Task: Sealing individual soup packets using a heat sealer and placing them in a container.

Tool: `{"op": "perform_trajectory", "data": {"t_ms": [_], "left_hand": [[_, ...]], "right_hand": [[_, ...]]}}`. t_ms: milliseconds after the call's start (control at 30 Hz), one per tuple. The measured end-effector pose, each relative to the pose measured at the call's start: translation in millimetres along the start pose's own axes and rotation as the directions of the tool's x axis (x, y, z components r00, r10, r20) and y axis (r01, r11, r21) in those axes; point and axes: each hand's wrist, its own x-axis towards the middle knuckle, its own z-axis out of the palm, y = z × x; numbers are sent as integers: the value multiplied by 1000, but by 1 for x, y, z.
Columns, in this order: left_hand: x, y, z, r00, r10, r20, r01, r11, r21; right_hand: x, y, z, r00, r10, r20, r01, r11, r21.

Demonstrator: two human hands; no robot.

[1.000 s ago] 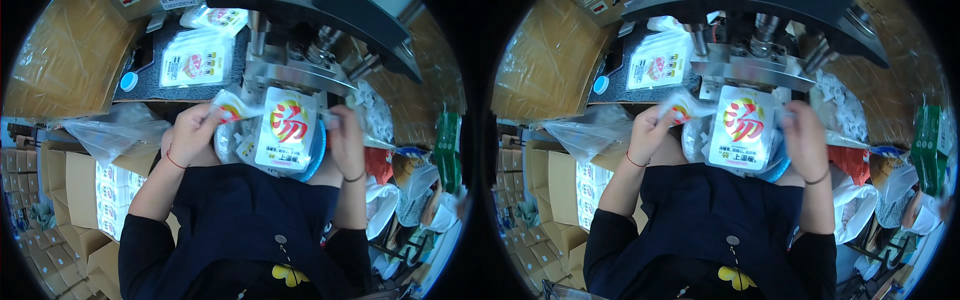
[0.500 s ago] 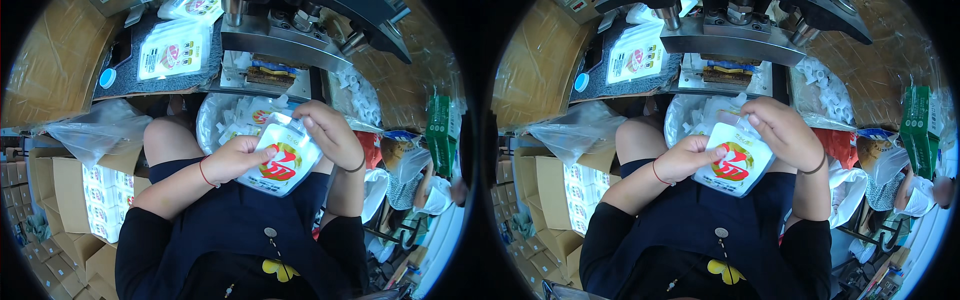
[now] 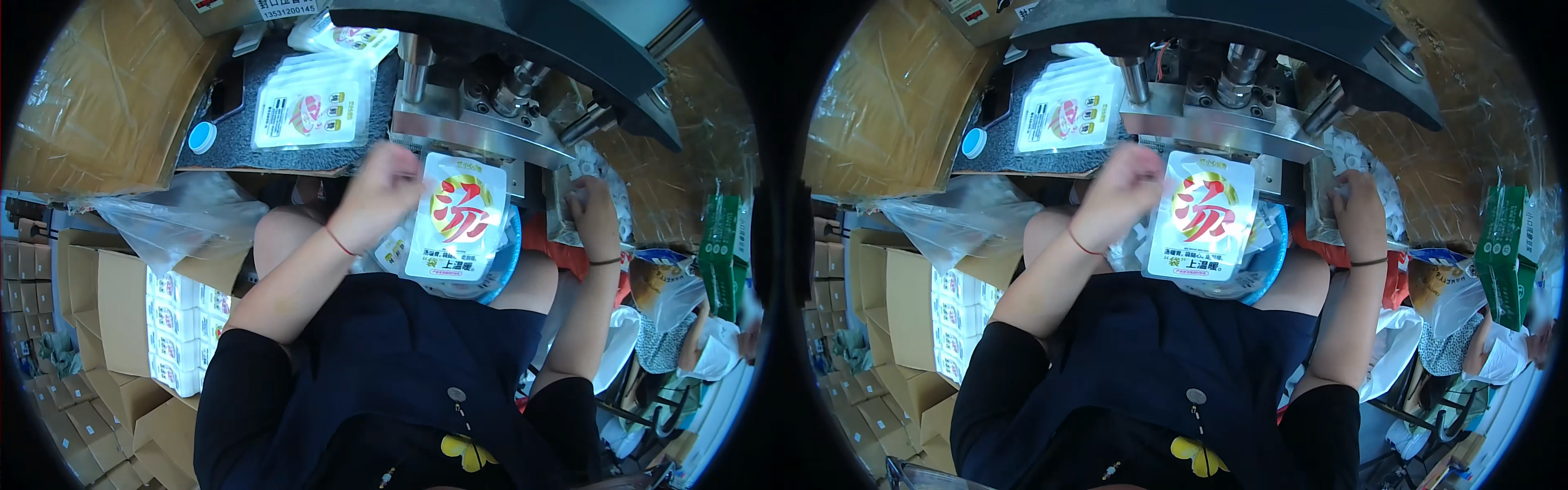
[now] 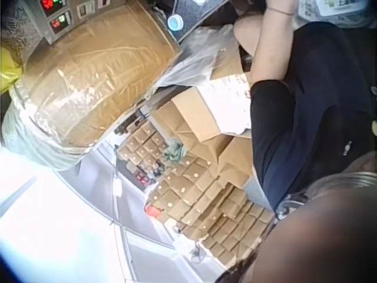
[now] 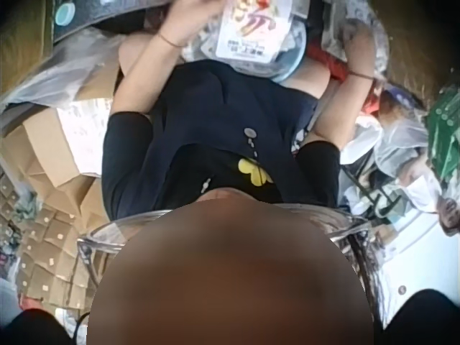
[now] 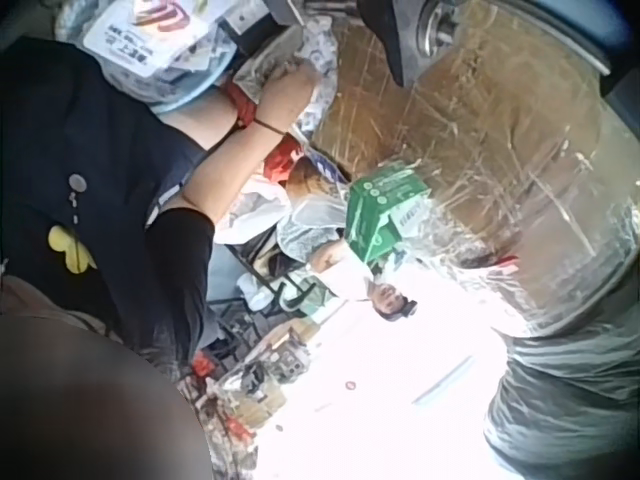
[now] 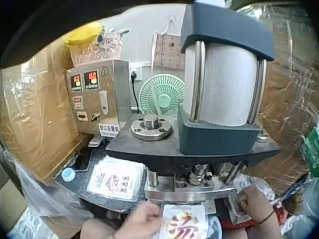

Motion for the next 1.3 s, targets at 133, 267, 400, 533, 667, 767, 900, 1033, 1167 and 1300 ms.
{"op": "perform_trajectory", "data": {"t_ms": [133, 267, 400, 533, 667, 767, 900, 1033, 1167, 1300], "left_hand": [[35, 18, -96, 840, 542, 16, -230, 329, 916], [-13, 20, -91, 899, 282, 334, -378, 120, 918], [-45, 19, -93, 977, 214, -25, -167, 825, 540], [-53, 32, -50, 995, -51, 91, 40, 993, 112], [-57, 36, -12, 966, -142, 215, 94, 971, 219], [-59, 34, 13, 944, -146, 297, 71, 965, 251], [-70, 24, 26, 840, -305, 448, 349, 937, -17], [-69, 37, 39, 671, -394, 628, 609, 777, -162], [-68, 25, 44, 650, -357, 671, 626, 752, -206], [-36, 23, 36, 740, -335, 584, 616, 686, -388]], "right_hand": [[-11, -1, 2, 979, 0, -206, 15, 997, 71], [-12, -3, 0, 925, -95, -368, 107, 994, 10], [-20, -27, -12, 866, 103, -489, 4, 977, 214], [-30, -65, -20, 939, -132, -319, 240, 914, 327], [-30, -123, -23, 960, -235, -150, 262, 577, 774], [-30, -145, -34, 972, -211, -100, 194, 498, 845], [-22, -134, -31, 913, -368, -174, 391, 672, 630], [-29, -117, -44, 883, -470, -4, 378, 706, 599], [-21, -96, -42, 932, -339, -128, 362, 854, 374], [-9, -28, -34, 996, -31, -79, 21, 992, -127]]}}
